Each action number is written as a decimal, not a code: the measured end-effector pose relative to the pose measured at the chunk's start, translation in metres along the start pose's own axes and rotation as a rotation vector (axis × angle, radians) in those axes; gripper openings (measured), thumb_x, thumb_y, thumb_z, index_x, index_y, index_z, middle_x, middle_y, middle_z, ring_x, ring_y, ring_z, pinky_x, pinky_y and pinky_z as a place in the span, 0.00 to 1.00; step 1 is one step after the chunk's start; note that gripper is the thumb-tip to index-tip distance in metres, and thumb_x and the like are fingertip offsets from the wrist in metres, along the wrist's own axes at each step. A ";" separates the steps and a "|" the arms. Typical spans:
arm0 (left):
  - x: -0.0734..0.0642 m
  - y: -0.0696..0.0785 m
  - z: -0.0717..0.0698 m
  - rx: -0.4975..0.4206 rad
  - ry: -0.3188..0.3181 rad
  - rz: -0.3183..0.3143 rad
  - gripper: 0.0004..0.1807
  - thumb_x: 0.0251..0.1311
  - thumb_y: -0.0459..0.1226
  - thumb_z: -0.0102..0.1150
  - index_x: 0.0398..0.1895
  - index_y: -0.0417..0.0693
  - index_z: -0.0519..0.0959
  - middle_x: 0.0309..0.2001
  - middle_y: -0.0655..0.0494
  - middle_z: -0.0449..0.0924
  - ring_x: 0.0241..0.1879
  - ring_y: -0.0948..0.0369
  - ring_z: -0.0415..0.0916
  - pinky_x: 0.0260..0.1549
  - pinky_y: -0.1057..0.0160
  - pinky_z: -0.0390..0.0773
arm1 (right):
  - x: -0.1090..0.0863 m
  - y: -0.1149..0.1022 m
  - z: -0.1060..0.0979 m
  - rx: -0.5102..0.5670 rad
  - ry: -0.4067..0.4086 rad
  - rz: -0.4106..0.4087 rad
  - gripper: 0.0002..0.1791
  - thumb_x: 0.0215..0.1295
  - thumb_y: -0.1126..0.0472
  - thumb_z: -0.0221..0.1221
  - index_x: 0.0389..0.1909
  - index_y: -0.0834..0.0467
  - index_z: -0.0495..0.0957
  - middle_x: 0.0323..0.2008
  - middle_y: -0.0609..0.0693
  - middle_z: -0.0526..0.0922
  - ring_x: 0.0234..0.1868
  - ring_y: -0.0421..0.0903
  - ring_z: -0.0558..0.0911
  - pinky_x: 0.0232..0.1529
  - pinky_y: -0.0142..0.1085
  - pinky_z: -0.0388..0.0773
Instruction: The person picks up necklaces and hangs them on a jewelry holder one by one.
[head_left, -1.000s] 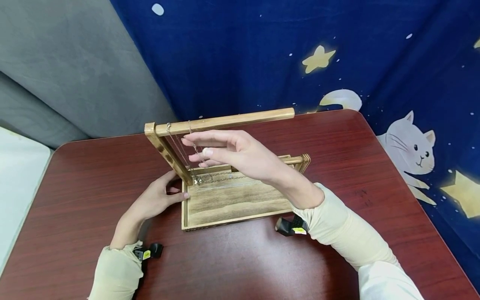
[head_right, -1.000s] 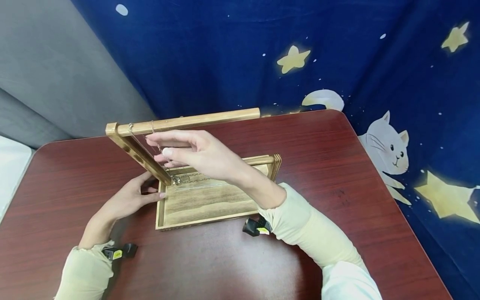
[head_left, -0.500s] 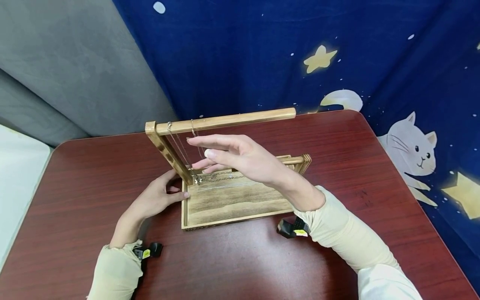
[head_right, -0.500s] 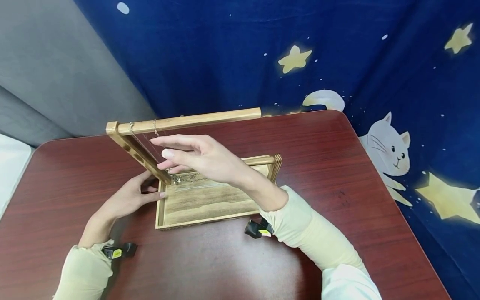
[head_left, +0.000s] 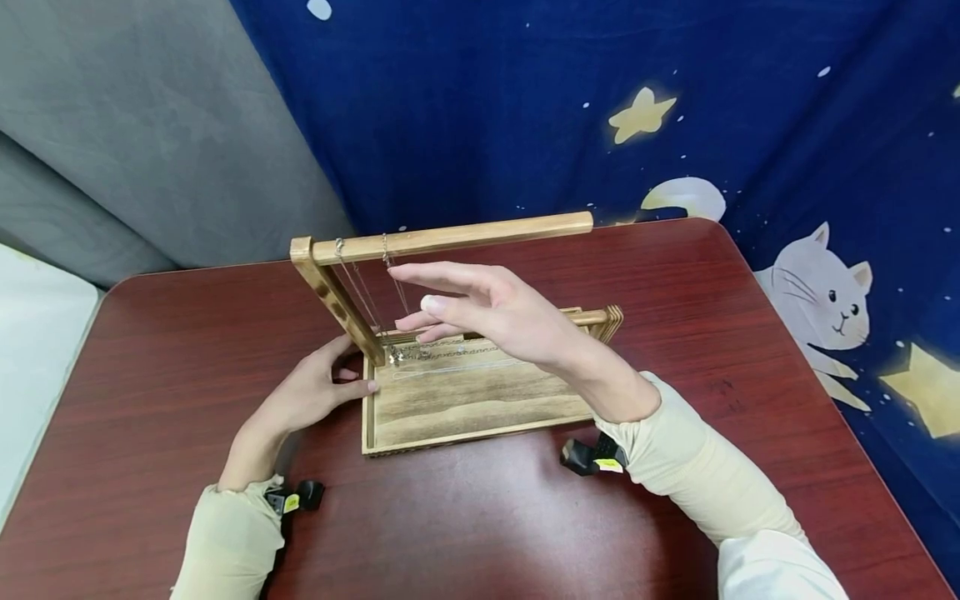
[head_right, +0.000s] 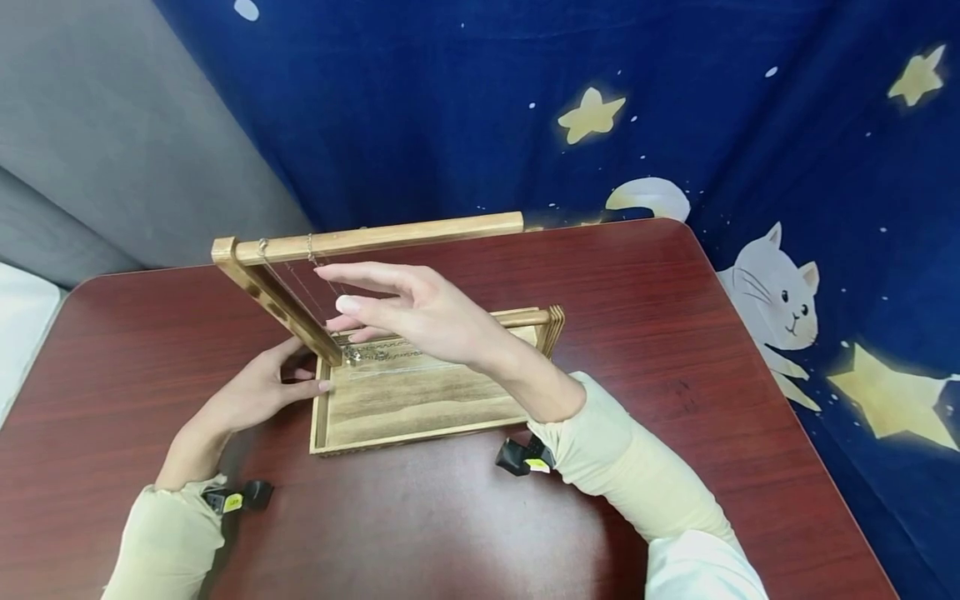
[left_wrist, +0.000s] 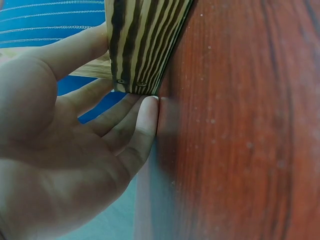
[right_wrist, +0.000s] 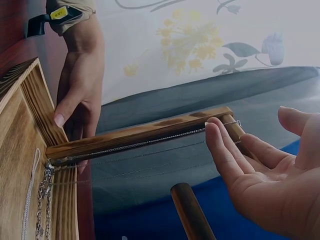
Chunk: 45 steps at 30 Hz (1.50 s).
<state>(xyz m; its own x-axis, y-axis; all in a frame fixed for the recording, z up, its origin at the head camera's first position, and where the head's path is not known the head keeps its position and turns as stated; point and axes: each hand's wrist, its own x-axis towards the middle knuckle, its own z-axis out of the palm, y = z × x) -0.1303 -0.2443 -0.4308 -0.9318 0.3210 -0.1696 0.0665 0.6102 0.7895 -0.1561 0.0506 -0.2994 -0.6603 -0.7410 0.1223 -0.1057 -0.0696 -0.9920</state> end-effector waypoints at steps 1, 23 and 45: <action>0.000 0.000 0.000 -0.002 0.000 0.000 0.42 0.62 0.39 0.68 0.76 0.41 0.57 0.66 0.41 0.69 0.50 0.51 0.80 0.48 0.59 0.77 | -0.001 0.000 -0.001 0.002 0.002 0.002 0.24 0.77 0.63 0.51 0.71 0.56 0.67 0.60 0.51 0.80 0.51 0.50 0.85 0.55 0.44 0.78; -0.001 0.003 -0.003 0.009 0.005 -0.004 0.43 0.63 0.39 0.68 0.77 0.41 0.56 0.66 0.41 0.70 0.51 0.51 0.79 0.49 0.58 0.77 | -0.015 0.002 -0.015 0.015 0.022 -0.034 0.21 0.77 0.64 0.50 0.68 0.60 0.71 0.59 0.53 0.80 0.57 0.52 0.81 0.55 0.52 0.77; -0.001 -0.001 0.000 0.022 0.002 -0.021 0.44 0.63 0.41 0.68 0.77 0.42 0.56 0.69 0.42 0.66 0.52 0.50 0.78 0.50 0.56 0.76 | -0.037 0.007 -0.028 -0.025 0.075 -0.025 0.20 0.74 0.65 0.54 0.64 0.59 0.75 0.56 0.53 0.83 0.51 0.56 0.83 0.53 0.53 0.78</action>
<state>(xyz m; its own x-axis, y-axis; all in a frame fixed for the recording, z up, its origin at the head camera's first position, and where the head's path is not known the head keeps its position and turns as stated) -0.1291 -0.2449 -0.4315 -0.9338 0.3062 -0.1852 0.0543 0.6327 0.7725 -0.1533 0.0968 -0.3097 -0.7111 -0.6868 0.1506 -0.1409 -0.0706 -0.9875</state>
